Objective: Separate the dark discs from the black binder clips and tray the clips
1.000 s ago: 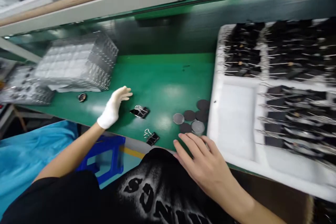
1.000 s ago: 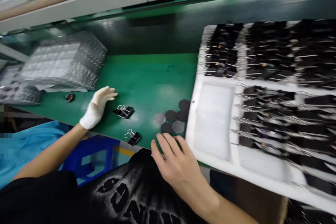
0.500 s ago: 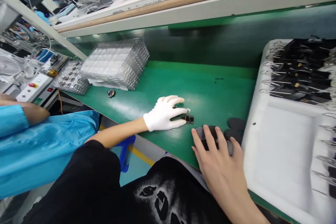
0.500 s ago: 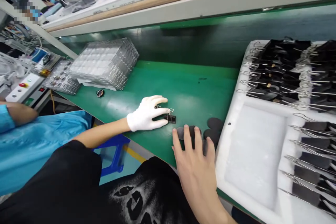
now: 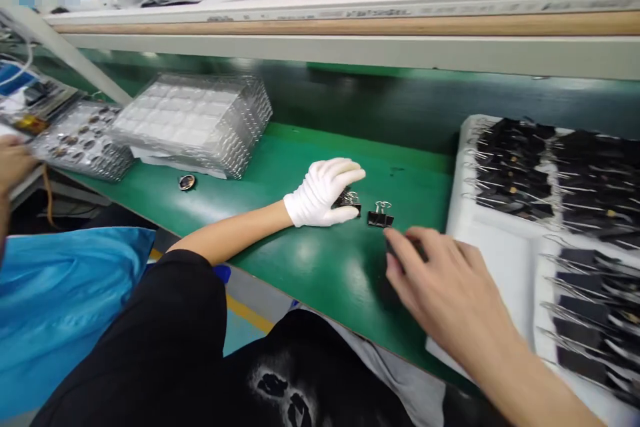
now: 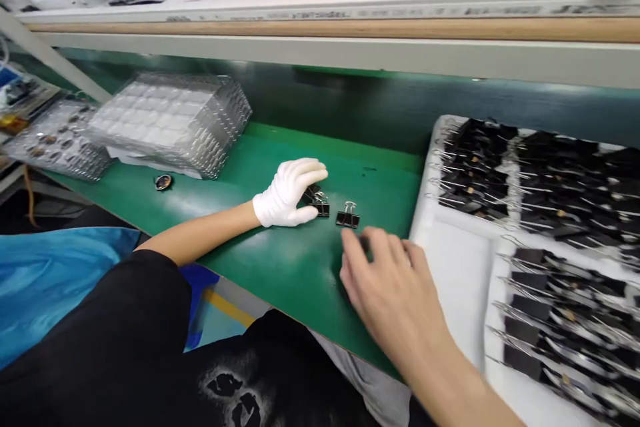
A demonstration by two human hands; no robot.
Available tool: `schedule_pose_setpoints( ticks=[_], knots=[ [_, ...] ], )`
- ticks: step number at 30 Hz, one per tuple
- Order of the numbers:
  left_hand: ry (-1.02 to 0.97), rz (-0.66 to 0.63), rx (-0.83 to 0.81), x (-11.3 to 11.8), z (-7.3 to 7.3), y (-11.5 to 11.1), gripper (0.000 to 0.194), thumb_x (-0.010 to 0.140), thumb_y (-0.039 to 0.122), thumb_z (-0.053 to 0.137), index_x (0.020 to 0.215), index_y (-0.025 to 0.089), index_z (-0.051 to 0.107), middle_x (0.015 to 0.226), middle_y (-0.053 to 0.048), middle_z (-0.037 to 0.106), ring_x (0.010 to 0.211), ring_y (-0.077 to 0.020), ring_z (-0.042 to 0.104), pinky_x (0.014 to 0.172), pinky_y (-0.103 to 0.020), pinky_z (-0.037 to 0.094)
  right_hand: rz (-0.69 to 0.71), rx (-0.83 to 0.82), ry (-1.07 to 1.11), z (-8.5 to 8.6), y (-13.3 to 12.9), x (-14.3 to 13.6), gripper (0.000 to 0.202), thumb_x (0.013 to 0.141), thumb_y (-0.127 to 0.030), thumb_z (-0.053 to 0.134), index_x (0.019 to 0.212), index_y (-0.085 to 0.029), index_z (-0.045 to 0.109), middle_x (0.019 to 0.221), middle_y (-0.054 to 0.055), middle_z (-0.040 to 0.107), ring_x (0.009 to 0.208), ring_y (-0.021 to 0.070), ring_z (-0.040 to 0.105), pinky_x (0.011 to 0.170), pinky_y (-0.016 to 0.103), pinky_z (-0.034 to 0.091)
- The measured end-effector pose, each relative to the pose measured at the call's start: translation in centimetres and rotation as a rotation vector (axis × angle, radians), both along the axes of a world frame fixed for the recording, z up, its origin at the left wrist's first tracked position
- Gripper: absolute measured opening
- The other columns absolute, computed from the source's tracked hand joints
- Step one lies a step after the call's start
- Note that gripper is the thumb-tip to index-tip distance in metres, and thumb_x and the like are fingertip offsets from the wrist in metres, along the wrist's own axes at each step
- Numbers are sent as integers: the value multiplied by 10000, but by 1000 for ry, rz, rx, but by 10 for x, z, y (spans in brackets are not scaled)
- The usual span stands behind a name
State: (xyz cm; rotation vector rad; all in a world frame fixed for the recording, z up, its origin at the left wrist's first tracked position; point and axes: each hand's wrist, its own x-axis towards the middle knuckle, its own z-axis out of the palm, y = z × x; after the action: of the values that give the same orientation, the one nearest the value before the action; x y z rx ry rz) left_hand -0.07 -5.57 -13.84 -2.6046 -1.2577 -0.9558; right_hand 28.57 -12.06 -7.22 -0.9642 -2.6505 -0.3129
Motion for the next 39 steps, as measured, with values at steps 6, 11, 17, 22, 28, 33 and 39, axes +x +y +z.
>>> schedule_pose_setpoints(
  ticks=[6,11,17,22,28,33,39],
  knots=[
    [0,439,151,-81,0,-42,496,1025,502,454,1383,188,592,1340,-180,649,1297,-325,593,1110,-532,455,-169,-210,482,-35,80,-26,400,1071,-363,378,1271,-117,623,1144,216,673,1093,367,622,847,487,510],
    [105,802,-20,-144,5,-127,362,979,436,543,1252,222,645,1273,-155,651,1257,-315,598,1143,-527,444,-327,-301,625,-43,96,-38,416,1036,-398,408,1328,-156,581,1265,274,644,1247,462,571,993,630,464],
    [43,1365,-102,-197,8,-170,783,842,577,705,1446,105,543,1563,-255,450,1512,-390,409,1278,-539,352,-279,-321,614,-45,91,-40,459,1002,-434,440,1336,-156,588,1302,283,634,1280,492,561,1022,690,429],
    [67,1443,-394,-225,21,-160,791,908,640,617,1529,167,497,1661,-204,405,1582,-374,345,1311,-528,339,-254,-352,644,-46,91,-39,446,1013,-468,403,1296,-177,588,1301,264,642,1268,466,558,1016,680,433],
    [174,1363,-488,-198,30,-160,565,1031,494,439,1458,160,601,1548,-184,582,1458,-373,494,1256,-541,395,-252,-348,714,-55,94,-39,411,994,-469,427,1253,-196,593,1276,241,641,1246,439,560,1004,691,437],
    [245,1229,-478,-125,17,-156,522,1053,485,459,1476,216,607,1545,-140,596,1438,-340,511,1233,-518,414,-227,-360,709,-61,98,-41,440,992,-488,423,1261,-184,594,1246,249,619,1284,451,538,1016,725,433],
    [260,1053,-461,-72,14,-107,594,1068,578,445,1548,240,538,1561,-145,572,1421,-339,511,1165,-528,447,-209,-499,616,-65,99,-39,499,978,-533,472,1283,-173,634,1191,224,603,1087,381,640,917,575,551]
  ],
)
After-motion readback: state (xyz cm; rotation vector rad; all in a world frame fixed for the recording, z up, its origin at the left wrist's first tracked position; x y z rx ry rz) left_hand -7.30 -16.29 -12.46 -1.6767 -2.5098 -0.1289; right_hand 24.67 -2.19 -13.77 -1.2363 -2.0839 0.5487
